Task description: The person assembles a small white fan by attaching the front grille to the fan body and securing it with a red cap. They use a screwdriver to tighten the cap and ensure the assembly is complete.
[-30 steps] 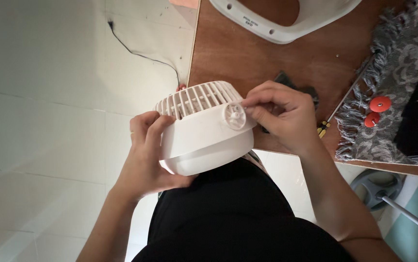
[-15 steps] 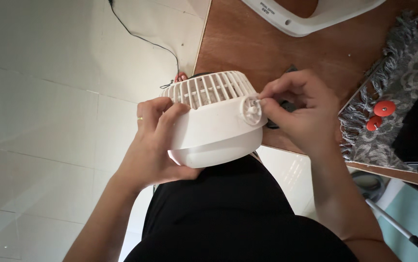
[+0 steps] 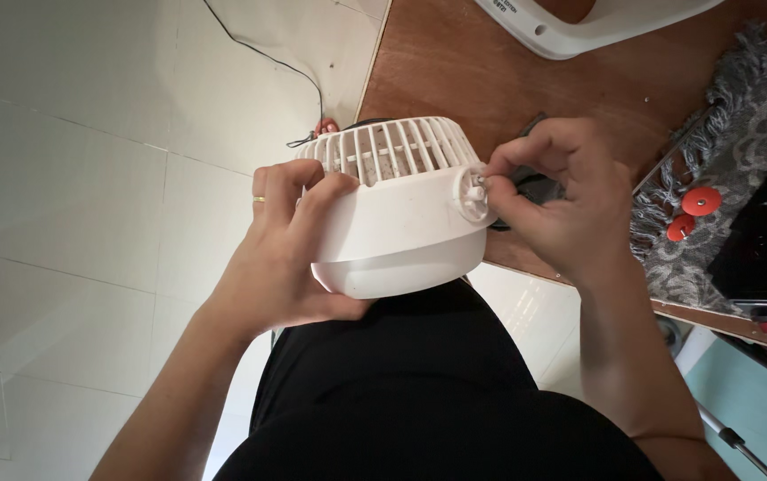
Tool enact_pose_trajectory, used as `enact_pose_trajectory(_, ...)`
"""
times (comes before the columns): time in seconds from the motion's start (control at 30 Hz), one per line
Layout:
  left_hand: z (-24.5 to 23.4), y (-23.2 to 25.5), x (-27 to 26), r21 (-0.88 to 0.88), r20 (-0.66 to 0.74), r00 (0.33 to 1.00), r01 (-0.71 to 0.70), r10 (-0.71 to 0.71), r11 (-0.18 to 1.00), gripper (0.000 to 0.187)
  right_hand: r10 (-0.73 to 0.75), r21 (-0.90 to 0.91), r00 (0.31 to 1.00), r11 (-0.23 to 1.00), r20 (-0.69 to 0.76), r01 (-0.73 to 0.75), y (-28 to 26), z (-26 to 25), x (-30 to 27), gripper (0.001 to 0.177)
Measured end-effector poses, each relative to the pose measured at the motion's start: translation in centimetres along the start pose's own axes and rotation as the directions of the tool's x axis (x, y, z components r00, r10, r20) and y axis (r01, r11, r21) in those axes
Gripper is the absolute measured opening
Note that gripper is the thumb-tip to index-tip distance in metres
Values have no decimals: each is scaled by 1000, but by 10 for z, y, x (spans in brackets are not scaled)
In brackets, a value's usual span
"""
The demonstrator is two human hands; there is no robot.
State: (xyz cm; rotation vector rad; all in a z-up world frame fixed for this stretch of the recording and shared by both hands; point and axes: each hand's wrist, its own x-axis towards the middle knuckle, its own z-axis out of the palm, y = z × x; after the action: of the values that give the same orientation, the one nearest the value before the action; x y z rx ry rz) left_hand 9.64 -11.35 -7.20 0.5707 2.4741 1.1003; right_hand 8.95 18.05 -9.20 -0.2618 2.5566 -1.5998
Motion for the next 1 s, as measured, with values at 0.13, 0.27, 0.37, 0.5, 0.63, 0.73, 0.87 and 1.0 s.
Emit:
enact_pose_trajectory(0.13, 1, -2, 0, 6, 6, 1000, 0, 0, 1000, 116, 10, -65, 1000, 998, 8, -9, -3, -1, -1, 39)
enact_pose_trajectory(0.27, 2, -2, -1, 6, 4, 1000, 2, -2, 1000, 116, -59, -187, 998, 981, 11, 60, -3, -2, -1, 39)
enact_pose_trajectory(0.37, 2, -2, 0, 12, 27, 999, 25, -25, 1000, 118, -107, -240, 994, 965, 25, 110, -3, -2, 0, 38)
enact_pose_trajectory(0.5, 1, -1, 0, 9, 23, 1000, 14, -14, 1000, 119, -158, -285, 986, 944, 56, 168, -4, -3, 2, 35)
enact_pose_trajectory(0.63, 2, 0, 2, 22, 24, 1000, 14, -14, 1000, 119, -215, -346, 974, 910, 76, 228, -8, -5, 4, 32)
enact_pose_trajectory(0.73, 2, -1, 2, 24, 35, 999, 23, -24, 999, 120, -212, -331, 973, 915, 90, 230, -10, -5, 6, 29)
enact_pose_trajectory(0.87, 2, -1, 3, 15, 23, 1000, 12, -12, 1000, 119, -59, -178, 995, 981, 79, 72, -11, -5, 6, 22)
enact_pose_trajectory(1.0, 2, 0, 3, 12, 31, 999, 25, -26, 1000, 118, 31, -37, 998, 999, 56, -29, -9, -4, 4, 16)
